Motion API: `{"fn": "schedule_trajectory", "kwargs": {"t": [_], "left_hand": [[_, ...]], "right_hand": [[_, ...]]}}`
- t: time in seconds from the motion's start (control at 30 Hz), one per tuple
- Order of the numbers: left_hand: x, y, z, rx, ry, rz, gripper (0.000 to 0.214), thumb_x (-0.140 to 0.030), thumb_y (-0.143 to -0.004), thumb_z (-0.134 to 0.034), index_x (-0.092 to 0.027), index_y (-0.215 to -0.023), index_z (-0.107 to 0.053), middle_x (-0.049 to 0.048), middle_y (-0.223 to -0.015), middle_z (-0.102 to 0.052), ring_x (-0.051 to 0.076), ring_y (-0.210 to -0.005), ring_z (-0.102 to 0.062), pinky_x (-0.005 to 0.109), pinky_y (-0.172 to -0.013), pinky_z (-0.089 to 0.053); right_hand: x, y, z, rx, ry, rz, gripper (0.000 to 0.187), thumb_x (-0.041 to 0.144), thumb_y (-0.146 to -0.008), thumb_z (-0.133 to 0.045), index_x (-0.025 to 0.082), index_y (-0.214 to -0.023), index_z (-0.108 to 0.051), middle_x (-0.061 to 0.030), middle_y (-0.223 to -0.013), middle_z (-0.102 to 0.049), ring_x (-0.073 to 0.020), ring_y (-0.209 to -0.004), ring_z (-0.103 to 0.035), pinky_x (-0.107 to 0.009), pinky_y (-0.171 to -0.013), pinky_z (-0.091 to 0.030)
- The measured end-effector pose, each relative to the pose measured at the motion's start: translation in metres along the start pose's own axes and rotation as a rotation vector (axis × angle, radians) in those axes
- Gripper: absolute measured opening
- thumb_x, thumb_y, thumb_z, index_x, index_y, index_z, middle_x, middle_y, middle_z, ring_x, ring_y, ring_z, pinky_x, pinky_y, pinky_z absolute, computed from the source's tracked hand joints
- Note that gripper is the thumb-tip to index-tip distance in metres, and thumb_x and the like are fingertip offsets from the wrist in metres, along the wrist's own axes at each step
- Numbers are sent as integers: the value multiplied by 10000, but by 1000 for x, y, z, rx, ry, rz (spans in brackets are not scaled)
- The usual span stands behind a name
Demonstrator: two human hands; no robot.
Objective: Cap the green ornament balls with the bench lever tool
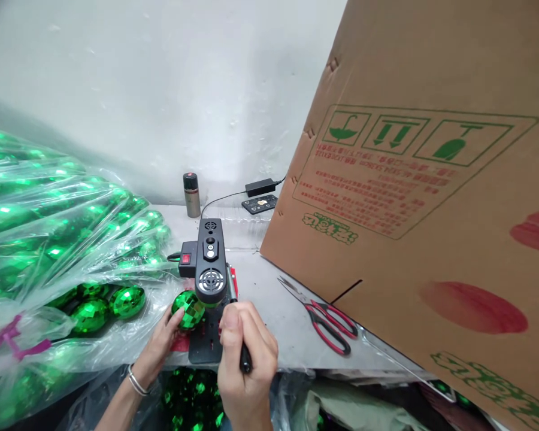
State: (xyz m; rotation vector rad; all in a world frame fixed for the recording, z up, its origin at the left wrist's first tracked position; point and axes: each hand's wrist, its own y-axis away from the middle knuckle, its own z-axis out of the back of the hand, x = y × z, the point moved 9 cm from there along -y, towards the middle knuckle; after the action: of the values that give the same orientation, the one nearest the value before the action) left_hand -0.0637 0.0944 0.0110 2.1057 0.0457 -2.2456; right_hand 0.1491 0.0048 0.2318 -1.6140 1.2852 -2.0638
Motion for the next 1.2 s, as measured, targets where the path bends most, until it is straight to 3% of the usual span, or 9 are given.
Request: {"fn": "schedule_trajectory", "kwargs": {"t": [0.17, 0.3, 0.43, 0.6, 0.67, 0.83, 1.2], "left_hand": [[9, 3, -15, 22, -84, 17, 762, -689, -864, -762, -209, -1448, -670, 150, -1528, -728, 382, -1466, -655, 546, -1261, -509], [7, 9, -31, 28, -242, -105, 804, -535, -819, -846, -231, -1518, -591, 174, -1578, -680, 404, -1473, -644, 605, -1264, -491], [-3, 16, -44, 7, -352, -263, 741, -411, -802, -860, -220, -1473, -608, 186, -1473, -729, 425, -1385, -699, 654, -1186, -551], [-3, 27, -54, -101, -414, -425, 684, -379, -773, -873, -205, -1390, -635, 195, -1379, -748, 453, -1318, -719, 690, -1125, -571], [3, 27, -56, -123, -393, -443, 739, -383, -732, -897, -197, -1391, -619, 202, -1374, -745, 468, -1301, -726, 695, -1106, -582], [15, 19, -65, -26, -304, -437, 793, -339, -706, -898, -183, -1418, -585, 192, -1353, -758, 440, -1239, -765, 647, -1061, -629], [15, 19, -67, -35, -298, -431, 785, -308, -694, -893, -184, -1401, -578, 187, -1337, -760, 429, -1231, -769, 621, -1055, -641]], "right_hand": [[2, -1, 1, 14, 4, 19, 371, 94, -1113, -498, 228, -769, -526, 34, -679, -516, -113, -611, -540, -259, -585, -440], [3, -1, 0, 26, 6, 31, 350, 80, -1109, -501, 231, -793, -518, 41, -700, -504, -102, -615, -532, -245, -587, -443], [3, 1, 0, 35, -2, 46, 327, 74, -1105, -505, 228, -818, -534, 36, -717, -529, -104, -637, -555, -244, -595, -458], [3, 3, 2, 39, -10, 54, 322, 59, -1097, -508, 226, -822, -529, 32, -727, -551, -100, -631, -576, -240, -586, -460], [2, 4, 2, 36, -9, 51, 326, 56, -1096, -502, 226, -819, -522, 33, -728, -555, -96, -625, -583, -238, -583, -457], [-3, 10, 3, 23, -10, 49, 318, 54, -1092, -494, 223, -826, -534, 25, -740, -571, -102, -648, -596, -239, -585, -452], [-30, 45, 9, -79, -44, 47, 341, 138, -1103, -503, 223, -776, -546, 23, -702, -568, -124, -619, -572, -270, -572, -422]]}}
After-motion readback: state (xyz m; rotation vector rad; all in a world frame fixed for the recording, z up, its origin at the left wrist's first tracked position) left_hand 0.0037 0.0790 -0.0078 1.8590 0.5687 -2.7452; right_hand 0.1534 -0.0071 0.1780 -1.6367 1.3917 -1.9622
